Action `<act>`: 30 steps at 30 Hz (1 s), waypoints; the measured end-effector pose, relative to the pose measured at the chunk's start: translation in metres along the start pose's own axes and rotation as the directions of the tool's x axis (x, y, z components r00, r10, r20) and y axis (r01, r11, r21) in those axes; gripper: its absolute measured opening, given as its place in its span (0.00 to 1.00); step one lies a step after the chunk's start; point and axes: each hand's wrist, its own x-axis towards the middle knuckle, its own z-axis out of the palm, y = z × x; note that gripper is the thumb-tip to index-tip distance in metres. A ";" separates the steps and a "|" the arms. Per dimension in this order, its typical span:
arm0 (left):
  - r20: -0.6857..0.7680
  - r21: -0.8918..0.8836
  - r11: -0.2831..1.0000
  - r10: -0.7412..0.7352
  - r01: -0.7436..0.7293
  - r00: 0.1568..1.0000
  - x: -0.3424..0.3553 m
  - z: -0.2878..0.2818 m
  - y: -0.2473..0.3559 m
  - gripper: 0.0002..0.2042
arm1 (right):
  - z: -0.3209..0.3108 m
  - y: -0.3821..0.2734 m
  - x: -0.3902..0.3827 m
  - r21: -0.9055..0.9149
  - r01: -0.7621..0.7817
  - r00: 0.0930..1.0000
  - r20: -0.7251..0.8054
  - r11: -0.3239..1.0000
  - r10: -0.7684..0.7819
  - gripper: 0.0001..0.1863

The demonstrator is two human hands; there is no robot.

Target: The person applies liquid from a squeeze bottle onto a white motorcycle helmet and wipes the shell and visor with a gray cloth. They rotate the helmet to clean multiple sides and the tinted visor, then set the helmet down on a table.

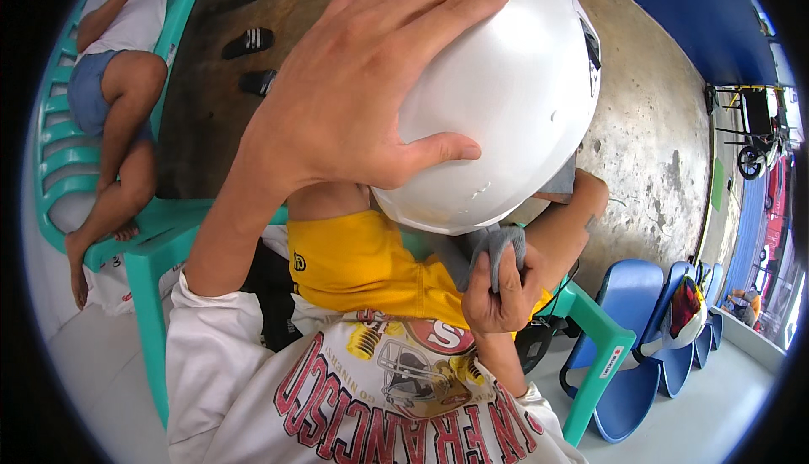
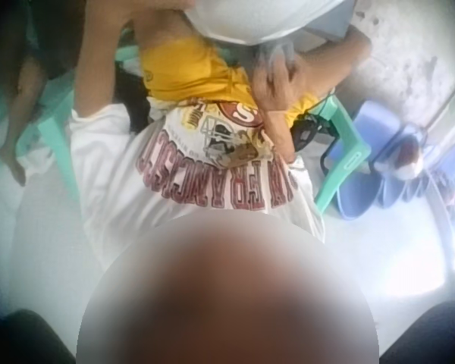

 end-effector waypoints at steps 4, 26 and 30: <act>0.005 -0.007 1.000 -0.006 0.006 1.000 0.001 0.001 0.003 0.38 | 0.001 -0.015 0.030 -0.115 0.090 0.994 0.079 0.989 -0.081 0.28; 0.063 -0.034 0.998 0.061 -0.059 0.996 -0.021 0.005 0.015 0.40 | 0.023 -0.007 0.024 -0.118 0.299 0.945 0.173 0.947 -0.277 0.10; 0.066 -0.043 0.998 0.055 -0.052 0.996 -0.018 0.007 0.014 0.40 | 0.030 -0.005 0.023 -0.125 0.297 0.953 0.095 0.947 -0.287 0.10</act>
